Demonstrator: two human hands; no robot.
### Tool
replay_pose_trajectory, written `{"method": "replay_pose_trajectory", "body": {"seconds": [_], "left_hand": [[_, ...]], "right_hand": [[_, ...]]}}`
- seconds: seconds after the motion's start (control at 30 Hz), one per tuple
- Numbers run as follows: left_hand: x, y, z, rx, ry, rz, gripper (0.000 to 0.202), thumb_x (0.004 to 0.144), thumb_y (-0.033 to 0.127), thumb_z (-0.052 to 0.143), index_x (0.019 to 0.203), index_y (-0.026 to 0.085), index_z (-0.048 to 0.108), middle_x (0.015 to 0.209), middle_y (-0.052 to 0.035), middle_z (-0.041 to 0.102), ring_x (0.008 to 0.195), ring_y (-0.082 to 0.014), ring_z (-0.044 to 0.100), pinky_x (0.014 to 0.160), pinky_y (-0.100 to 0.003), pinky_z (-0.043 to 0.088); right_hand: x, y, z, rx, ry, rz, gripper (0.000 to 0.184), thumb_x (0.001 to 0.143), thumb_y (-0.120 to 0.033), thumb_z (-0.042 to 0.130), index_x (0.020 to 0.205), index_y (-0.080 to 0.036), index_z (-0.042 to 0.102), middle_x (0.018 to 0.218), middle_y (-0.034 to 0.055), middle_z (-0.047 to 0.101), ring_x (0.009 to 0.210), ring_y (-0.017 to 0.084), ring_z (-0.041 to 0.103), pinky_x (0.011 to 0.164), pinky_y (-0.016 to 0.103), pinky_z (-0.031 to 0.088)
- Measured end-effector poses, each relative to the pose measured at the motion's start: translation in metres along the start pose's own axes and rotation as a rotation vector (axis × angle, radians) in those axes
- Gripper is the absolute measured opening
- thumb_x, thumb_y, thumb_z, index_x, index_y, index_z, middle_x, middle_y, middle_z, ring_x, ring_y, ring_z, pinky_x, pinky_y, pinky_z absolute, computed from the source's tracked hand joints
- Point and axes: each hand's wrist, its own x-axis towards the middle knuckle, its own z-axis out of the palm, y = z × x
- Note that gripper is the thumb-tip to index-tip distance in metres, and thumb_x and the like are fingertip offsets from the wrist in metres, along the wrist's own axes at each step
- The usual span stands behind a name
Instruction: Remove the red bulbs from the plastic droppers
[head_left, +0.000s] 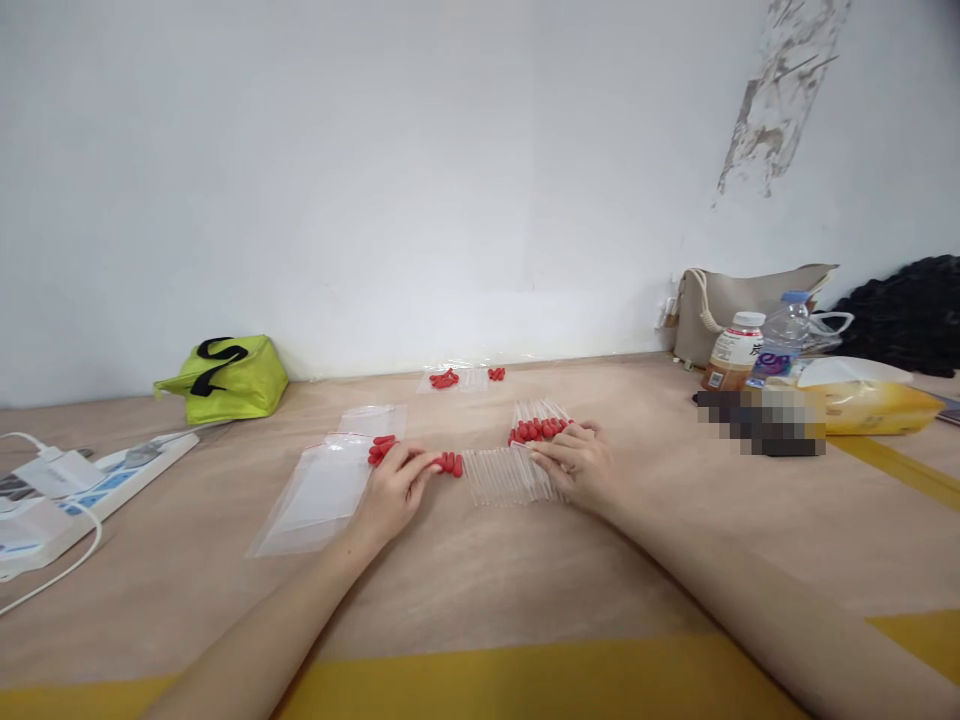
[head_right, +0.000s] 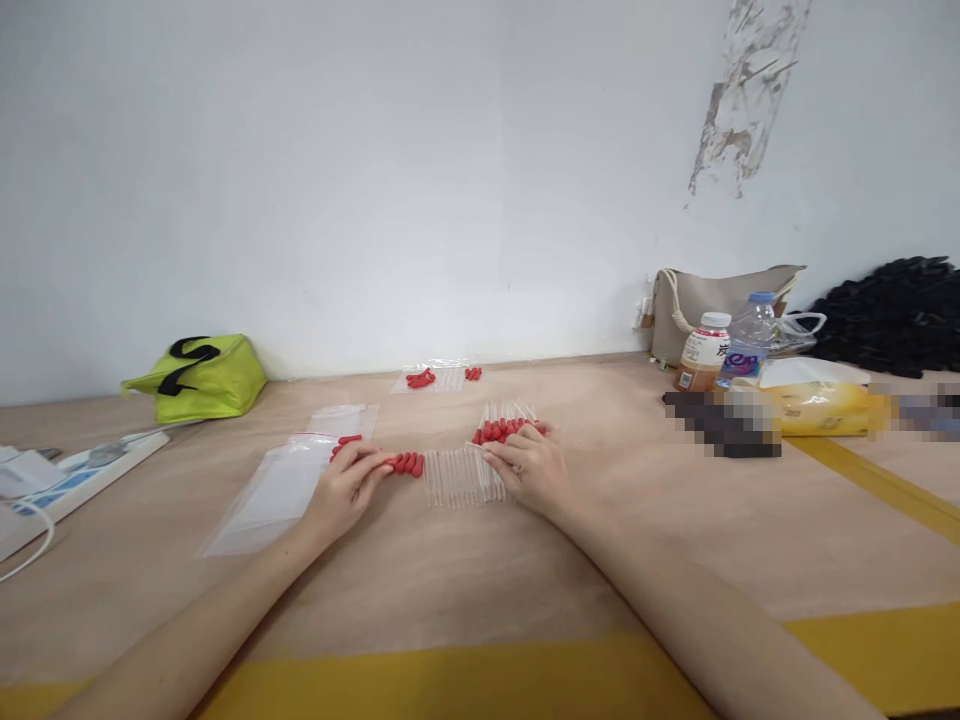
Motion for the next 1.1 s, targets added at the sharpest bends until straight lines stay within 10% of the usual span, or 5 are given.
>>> {"method": "replay_pose_trajectory", "body": {"seconds": [0.17, 0.37, 0.67, 1.1], "left_hand": [[0.008, -0.029, -0.009, 0.11, 0.105, -0.355, 0.029, 0.082, 0.026, 0.042, 0.1, 0.015, 0.062, 0.09, -0.0081, 0.047, 0.083, -0.0177, 0.051, 0.071, -0.03, 0.047], [0.006, -0.062, -0.024, 0.069, 0.072, -0.679, 0.035, 0.074, 0.03, 0.048, 0.104, 0.017, 0.058, 0.079, -0.0033, 0.055, 0.069, -0.0153, 0.056, 0.067, -0.028, 0.047], [0.01, -0.05, -0.022, 0.131, -0.049, -0.687, 0.025, 0.07, 0.037, 0.055, 0.088, 0.021, 0.056, 0.079, 0.0002, 0.064, 0.064, -0.0148, 0.054, 0.061, -0.026, 0.041], [0.004, -0.091, -0.013, 0.177, -0.063, -0.844, 0.026, 0.069, 0.041, 0.053, 0.082, 0.02, 0.06, 0.082, -0.0018, 0.067, 0.059, -0.0151, 0.055, 0.059, -0.025, 0.039]], "right_hand": [[0.006, 0.009, -0.005, -0.037, -0.106, 0.29, 0.022, 0.082, -0.027, 0.045, 0.089, -0.026, 0.065, 0.08, 0.0, 0.068, 0.068, 0.014, 0.058, 0.073, 0.031, 0.028], [0.007, -0.003, 0.001, -0.109, -0.11, 0.238, 0.016, 0.079, -0.026, 0.048, 0.075, -0.023, 0.063, 0.069, -0.0018, 0.066, 0.068, 0.013, 0.057, 0.075, 0.03, 0.027], [0.003, -0.015, 0.019, -0.213, -0.088, 0.039, 0.02, 0.08, -0.027, 0.048, 0.075, -0.023, 0.067, 0.071, 0.0012, 0.065, 0.071, 0.014, 0.05, 0.076, 0.034, 0.022], [0.002, -0.021, 0.012, -0.14, -0.212, -0.014, 0.044, 0.07, -0.061, 0.052, 0.084, -0.022, 0.066, 0.082, 0.0049, 0.061, 0.08, 0.018, 0.048, 0.077, 0.036, 0.024]]}}
